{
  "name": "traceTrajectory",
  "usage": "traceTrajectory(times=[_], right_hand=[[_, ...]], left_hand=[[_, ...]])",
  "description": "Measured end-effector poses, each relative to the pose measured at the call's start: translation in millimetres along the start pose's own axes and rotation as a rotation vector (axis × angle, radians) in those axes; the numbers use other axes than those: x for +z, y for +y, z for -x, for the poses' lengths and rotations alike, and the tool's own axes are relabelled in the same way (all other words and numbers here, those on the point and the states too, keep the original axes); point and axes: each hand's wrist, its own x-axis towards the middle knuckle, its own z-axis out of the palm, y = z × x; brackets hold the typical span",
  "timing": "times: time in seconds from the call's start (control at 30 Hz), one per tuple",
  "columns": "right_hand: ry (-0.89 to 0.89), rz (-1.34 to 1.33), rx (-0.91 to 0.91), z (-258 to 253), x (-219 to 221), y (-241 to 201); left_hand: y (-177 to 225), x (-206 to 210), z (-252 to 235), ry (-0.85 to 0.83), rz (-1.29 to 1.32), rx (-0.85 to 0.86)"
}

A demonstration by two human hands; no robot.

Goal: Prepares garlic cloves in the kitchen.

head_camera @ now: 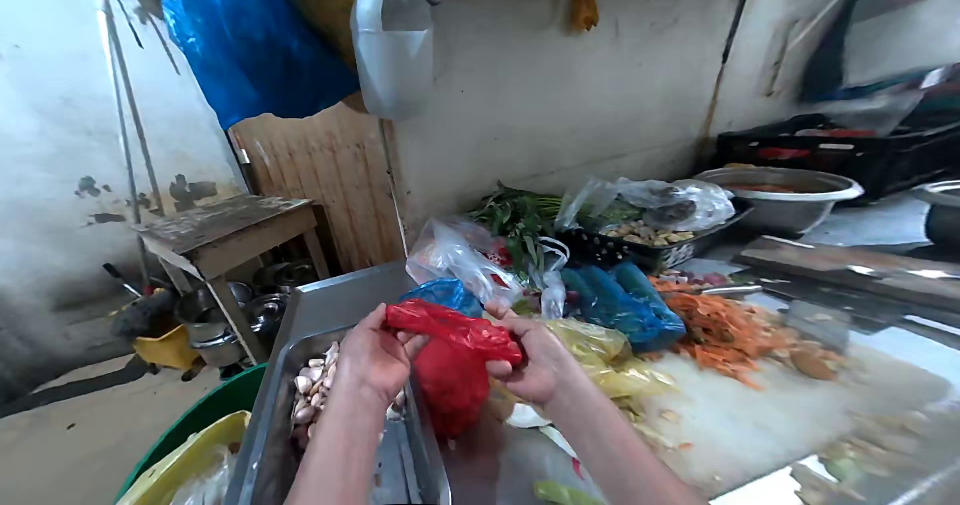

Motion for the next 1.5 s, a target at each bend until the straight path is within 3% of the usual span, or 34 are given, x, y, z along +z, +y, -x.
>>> traceTrajectory(times=[0.07,0.2,0.3,0.37,0.47,0.53,0.6,0.7,0.8,0.83,0.93,1.1,1.17,1.23,1.33,1.43,1.5], right_hand=[[-0.019,0.224,-0.016,2,1,1],[0.05,0.911,-0.48,17,6,-11],[-0.133,1.244,-0.709,25,14,-18],[-0.22,1.631,-0.658,20,25,-14],[-0.085,2.041,-0.48,7,24,-5],[0.017,2.014,-0.54,2,15,-8],[0.019,1.861,-0.529,1,15,-16],[0.001,1.67,-0.405,-2,21,-18],[-0.013,1.536,-0.323,-8,25,-16],[-0.004,1.471,-0.308,-10,23,-14],[0.014,1.187,-0.277,-9,15,-13],[0.049,0.236,-0.19,-13,-5,-12],[0.069,0.035,-0.155,-19,-9,-7],[0.053,-0.038,-0.11,-26,-12,-3],[0.042,0.08,-0.042,-31,-16,1],[0.098,0.512,-0.102,-28,-9,1],[0.141,1.039,-0.35,-19,-2,-2]], left_hand=[[-5,0,-5,0.079,0.047,-0.002],[-10,-1,-4,0.061,-0.007,-0.042],[-14,2,-4,0.009,-0.075,-0.076],[-17,3,-3,-0.015,-0.092,-0.087],[-11,-1,4,-0.018,-0.123,-0.085],[-3,-11,2,-0.023,-0.267,-0.064],[3,-21,1,-0.047,-0.617,0.063],[13,-20,1,-0.104,-1.294,0.48],[4,2,4,-0.263,-1.665,0.913],[-3,7,6,-0.322,-1.827,0.917],[-16,5,-6,-0.378,-2.18,0.673],[-14,-7,-23,-0.399,-2.044,0.286],[-14,-10,-22,-0.341,-1.728,0.172],[-15,-13,-24,-0.225,-1.166,0.068],[-10,-12,-24,-0.088,-0.499,-0.031],[-17,-10,-24,0.057,-0.295,-0.023],[-23,-10,-25,0.076,-0.248,-0.04]])
